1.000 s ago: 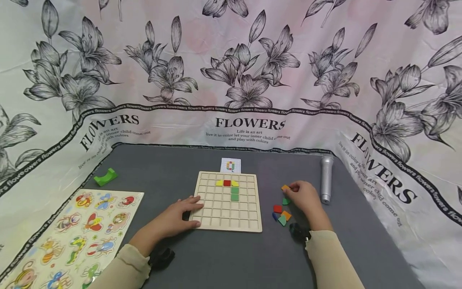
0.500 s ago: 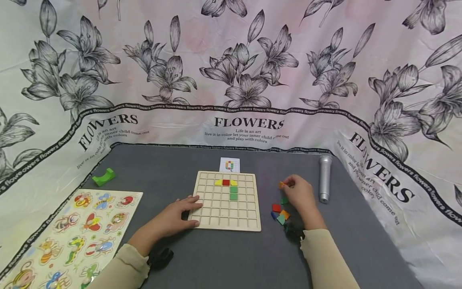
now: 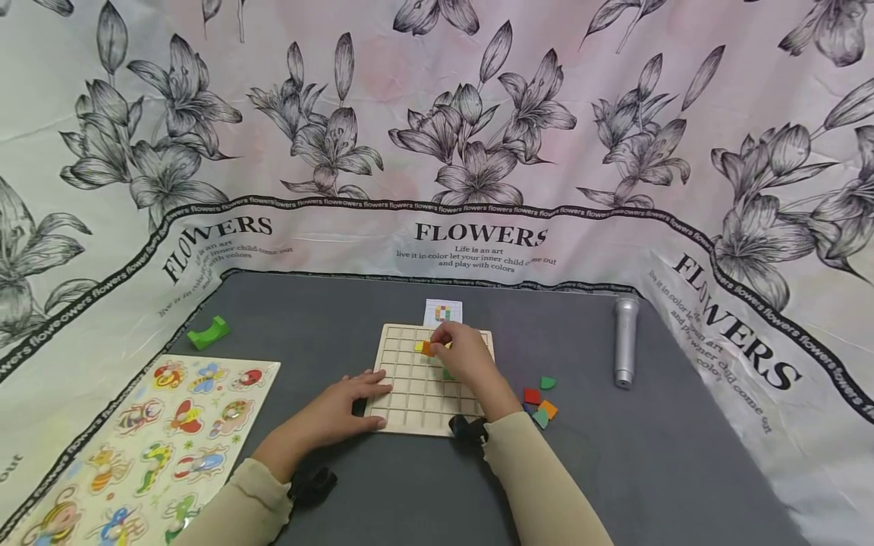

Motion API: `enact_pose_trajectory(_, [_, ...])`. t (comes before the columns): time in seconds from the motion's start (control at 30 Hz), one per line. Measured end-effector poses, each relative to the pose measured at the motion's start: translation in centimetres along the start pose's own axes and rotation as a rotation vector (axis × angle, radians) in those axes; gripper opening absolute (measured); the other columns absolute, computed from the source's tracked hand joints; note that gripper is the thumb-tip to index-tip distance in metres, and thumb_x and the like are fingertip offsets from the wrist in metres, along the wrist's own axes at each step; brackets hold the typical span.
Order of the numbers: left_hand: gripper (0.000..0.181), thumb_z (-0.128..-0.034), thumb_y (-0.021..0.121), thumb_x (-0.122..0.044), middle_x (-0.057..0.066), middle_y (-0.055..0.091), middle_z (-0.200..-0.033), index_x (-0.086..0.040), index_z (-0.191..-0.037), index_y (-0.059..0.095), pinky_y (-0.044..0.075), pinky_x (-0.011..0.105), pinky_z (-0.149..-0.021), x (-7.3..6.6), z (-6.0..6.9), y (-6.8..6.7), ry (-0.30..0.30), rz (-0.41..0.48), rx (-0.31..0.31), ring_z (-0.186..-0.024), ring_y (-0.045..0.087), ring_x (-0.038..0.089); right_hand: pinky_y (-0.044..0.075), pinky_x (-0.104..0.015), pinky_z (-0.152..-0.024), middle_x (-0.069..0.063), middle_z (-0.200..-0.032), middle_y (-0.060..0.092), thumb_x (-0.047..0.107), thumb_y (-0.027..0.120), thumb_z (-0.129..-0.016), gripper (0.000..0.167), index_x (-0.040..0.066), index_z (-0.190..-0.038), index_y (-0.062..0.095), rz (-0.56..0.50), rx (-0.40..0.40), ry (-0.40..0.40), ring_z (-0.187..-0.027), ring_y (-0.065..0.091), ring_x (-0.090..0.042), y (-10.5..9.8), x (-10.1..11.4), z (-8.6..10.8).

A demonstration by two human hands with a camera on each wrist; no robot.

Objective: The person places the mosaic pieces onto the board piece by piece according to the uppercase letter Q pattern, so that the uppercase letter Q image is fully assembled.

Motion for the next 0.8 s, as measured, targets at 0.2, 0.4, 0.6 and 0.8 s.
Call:
enact_pose_trajectory(0.2, [0.060,-0.0976,0.084,-0.025,0.013,0.048,-0.171,-0.009,-0.152,0.066,0.019,0.066,-0.136,0.0,-0.2,0.2,-0.004,0.015,0.006,-0.164,0.037,0.039,0.056,-0.038,-0.077,-0.006,-0.103,0.074,0.015,0.076,-0.103,0.006,0.010,-0.107,0.075,0.019,0.023,0.040,-0.088,0.065,-0.021,1.9,-0.1,-1.0])
enact_pose_trajectory(0.4, [0.060,-0.0977,0.084,-0.025,0.012,0.048,-0.171,-0.010,-0.152,0.066,0.019,0.066,-0.137,0.0,-0.2,0.0,-0.008,0.010,-0.002,-0.164,0.036,0.038,0.058,-0.044,-0.086,-0.005,-0.101,0.076,0.014,0.076,-0.104,0.005,0.010,-0.104,0.076,0.045,0.023,0.011,-0.091,0.067,-0.021,2.4,0.2,-1.3])
enact_pose_trajectory(0.6, [0.061,-0.0969,0.085,-0.025,0.014,0.048,-0.170,-0.007,-0.152,0.066,0.020,0.067,-0.136,-0.1,0.0,-0.1,0.000,0.009,-0.005,-0.163,0.037,0.040,0.058,-0.044,-0.087,-0.002,-0.099,0.076,0.014,0.076,-0.103,0.005,0.011,-0.099,0.077,0.061,0.038,0.015,-0.090,0.066,-0.020,2.7,0.3,-1.3])
enact_pose_trajectory(0.8, [0.061,-0.0967,0.085,-0.026,0.015,0.048,-0.170,-0.007,-0.151,0.066,0.019,0.068,-0.135,-0.2,0.1,-0.2,0.002,0.011,-0.005,-0.162,0.038,0.041,0.059,-0.043,-0.089,-0.001,-0.099,0.077,0.013,0.078,-0.102,0.007,0.013,-0.096,0.082,0.111,0.043,0.012,-0.090,0.067,-0.018,2.8,0.3,-1.3])
Point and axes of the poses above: each hand's wrist, its own z-axis away from the middle knuckle, its own y-axis out of the palm, x = y × z, the point moved 8 cm from there along -z, towards the middle knuckle
